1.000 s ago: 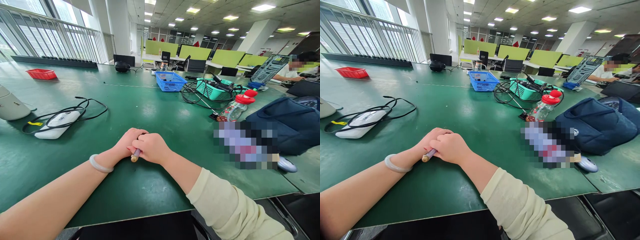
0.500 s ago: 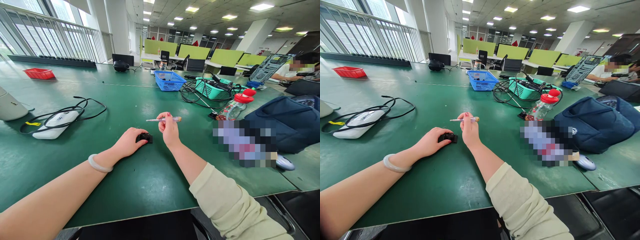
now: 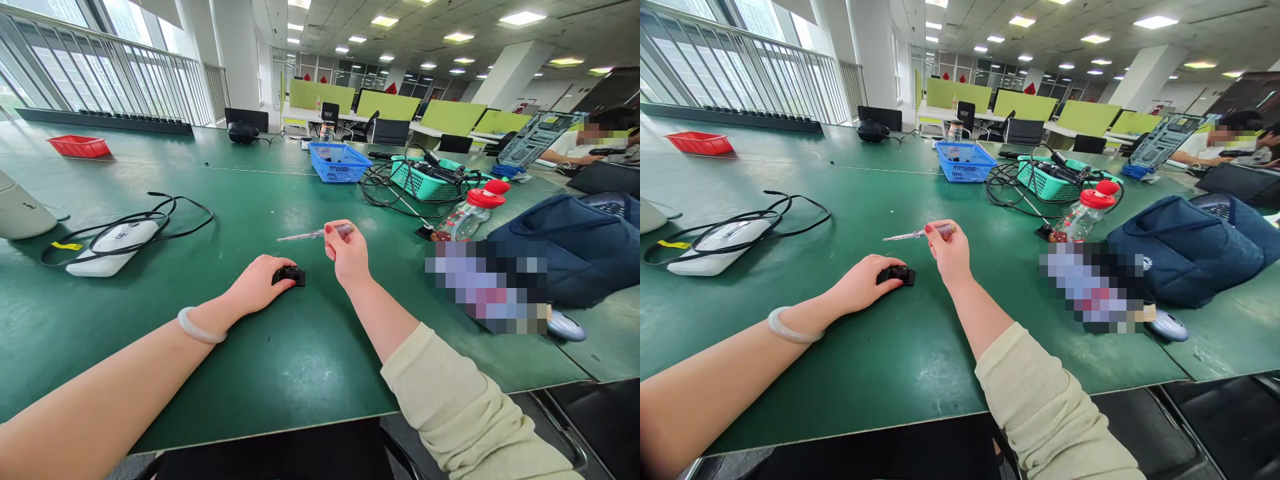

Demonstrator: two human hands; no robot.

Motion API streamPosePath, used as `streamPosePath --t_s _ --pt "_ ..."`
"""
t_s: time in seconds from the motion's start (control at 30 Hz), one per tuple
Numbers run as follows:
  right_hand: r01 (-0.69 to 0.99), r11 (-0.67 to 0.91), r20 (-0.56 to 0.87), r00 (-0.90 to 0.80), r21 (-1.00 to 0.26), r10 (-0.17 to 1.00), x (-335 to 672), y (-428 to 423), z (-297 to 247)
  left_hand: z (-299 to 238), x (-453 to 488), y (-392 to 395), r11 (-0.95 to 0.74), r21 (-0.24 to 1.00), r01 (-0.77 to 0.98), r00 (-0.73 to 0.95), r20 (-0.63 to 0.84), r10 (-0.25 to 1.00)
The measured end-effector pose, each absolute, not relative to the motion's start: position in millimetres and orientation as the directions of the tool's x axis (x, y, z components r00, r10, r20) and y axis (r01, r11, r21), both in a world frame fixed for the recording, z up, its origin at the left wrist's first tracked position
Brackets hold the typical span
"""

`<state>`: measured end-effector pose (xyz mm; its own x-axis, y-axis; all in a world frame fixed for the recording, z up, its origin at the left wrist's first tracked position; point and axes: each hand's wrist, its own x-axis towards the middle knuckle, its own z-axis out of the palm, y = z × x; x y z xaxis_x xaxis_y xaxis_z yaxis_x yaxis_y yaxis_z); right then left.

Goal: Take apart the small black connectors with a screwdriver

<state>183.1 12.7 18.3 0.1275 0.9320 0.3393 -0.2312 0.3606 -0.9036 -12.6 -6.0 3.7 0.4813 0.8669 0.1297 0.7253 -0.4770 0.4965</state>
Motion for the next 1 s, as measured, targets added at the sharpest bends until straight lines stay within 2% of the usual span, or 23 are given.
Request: streamPosePath --t_s 0.13,0.23,0.37,0.57,0.73,1.0 --pt "-0.233 0.334 0.31 0.133 -0.913 0.941 183.1 14.1 14.4 5.3 -11.8 -5.7 -0.476 0.498 0.725 0.487 0.119 0.865" --pt "-0.176 0.361 0.34 0.138 -0.916 0.93 181.7 11.1 11.4 6.5 -11.4 -6.1 -0.482 0.496 0.723 0.49 0.123 0.863" --pt "0.031 0.473 0.473 0.127 -0.88 0.872 178.6 2.3 9.4 7.0 -11.4 -7.5 -0.478 0.498 0.724 0.484 0.128 0.866" --pt "0.284 0.658 0.68 -0.026 -0.697 0.732 176.9 -11.5 14.8 5.9 -11.6 -7.9 -0.489 0.502 0.713 0.49 0.142 0.86" --pt "0.344 0.73 0.745 -0.115 -0.591 0.658 177.5 -17.3 18.9 3.0 -11.7 -6.3 -0.499 0.497 0.71 0.489 0.163 0.857" --pt "0.357 0.725 0.745 -0.106 -0.589 0.658 178.7 -17.3 17.7 4.0 -11.8 -6.9 -0.498 0.493 0.713 0.486 0.164 0.858"
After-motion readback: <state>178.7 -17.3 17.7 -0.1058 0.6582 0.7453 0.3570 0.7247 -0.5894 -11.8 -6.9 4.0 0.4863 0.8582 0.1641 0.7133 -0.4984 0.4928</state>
